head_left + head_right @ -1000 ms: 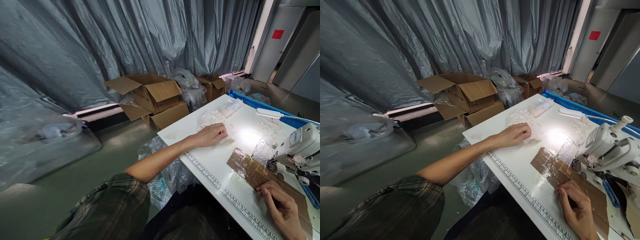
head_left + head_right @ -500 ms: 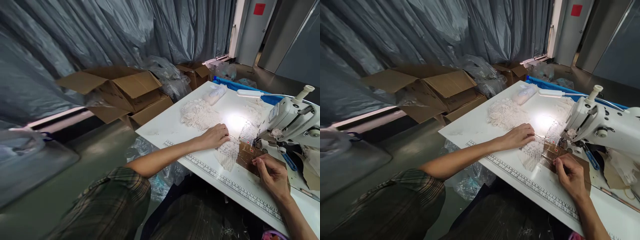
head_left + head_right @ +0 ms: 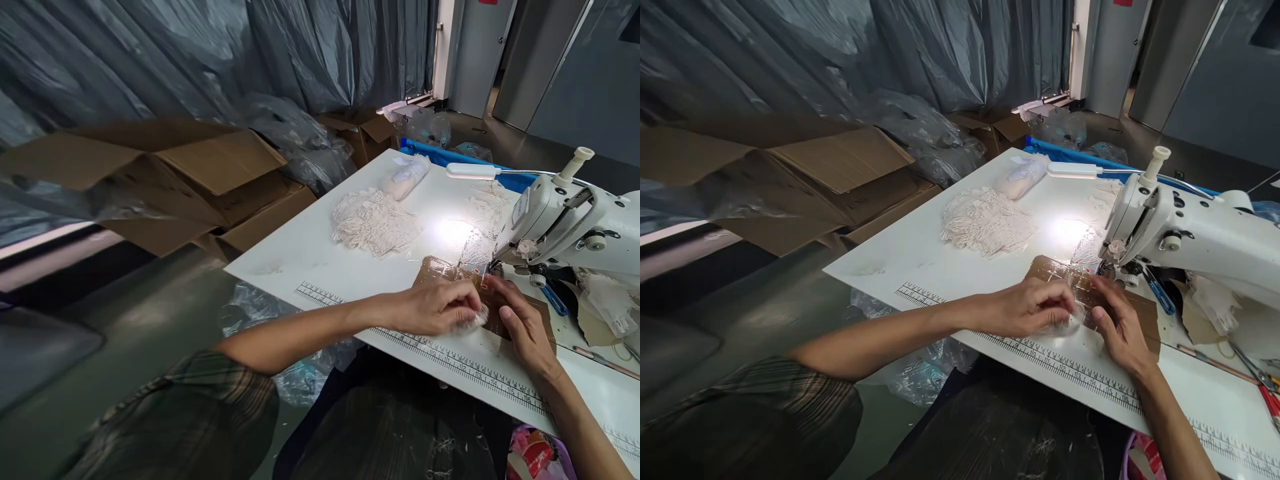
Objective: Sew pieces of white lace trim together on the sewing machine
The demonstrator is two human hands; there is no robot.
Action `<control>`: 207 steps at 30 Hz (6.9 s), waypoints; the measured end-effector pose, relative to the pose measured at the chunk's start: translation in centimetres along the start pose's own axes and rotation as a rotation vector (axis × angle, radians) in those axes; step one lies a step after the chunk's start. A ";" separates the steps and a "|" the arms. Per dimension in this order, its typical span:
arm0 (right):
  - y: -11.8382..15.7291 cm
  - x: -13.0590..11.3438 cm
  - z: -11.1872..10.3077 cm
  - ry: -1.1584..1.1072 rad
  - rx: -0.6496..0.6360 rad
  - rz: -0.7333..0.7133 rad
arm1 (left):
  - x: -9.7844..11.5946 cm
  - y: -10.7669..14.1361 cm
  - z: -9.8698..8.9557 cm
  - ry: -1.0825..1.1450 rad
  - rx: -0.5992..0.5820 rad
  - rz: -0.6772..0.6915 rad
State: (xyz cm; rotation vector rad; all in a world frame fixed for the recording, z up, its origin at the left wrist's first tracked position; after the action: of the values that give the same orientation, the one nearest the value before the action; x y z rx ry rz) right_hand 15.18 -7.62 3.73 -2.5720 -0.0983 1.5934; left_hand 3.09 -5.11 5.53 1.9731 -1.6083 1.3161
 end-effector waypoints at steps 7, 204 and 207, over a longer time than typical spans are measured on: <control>0.9 1.0 4.8 -0.278 -0.500 0.302 | -0.9 0.2 -2.5 0.188 0.175 -0.124; 0.6 0.2 1.8 0.758 -0.060 -0.216 | -3.9 -2.0 1.2 -0.894 -0.110 0.510; 0.6 0.1 1.8 0.760 -0.049 -0.230 | -3.6 -2.0 1.3 -0.910 -0.109 0.536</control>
State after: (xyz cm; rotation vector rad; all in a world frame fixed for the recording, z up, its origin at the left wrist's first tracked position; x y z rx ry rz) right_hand 13.57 -8.07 2.75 -2.8742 -0.3421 0.4819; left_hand 5.54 -3.03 2.70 2.3075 -2.6740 0.3721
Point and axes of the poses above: each hand's wrist, its own y-axis away from the middle knuckle, its own z-axis out of the palm, x = y × z, the point moved 10 cm from there along -y, towards the middle knuckle, and after that the axes turned 12 degrees about z, right-handed, at the moved point
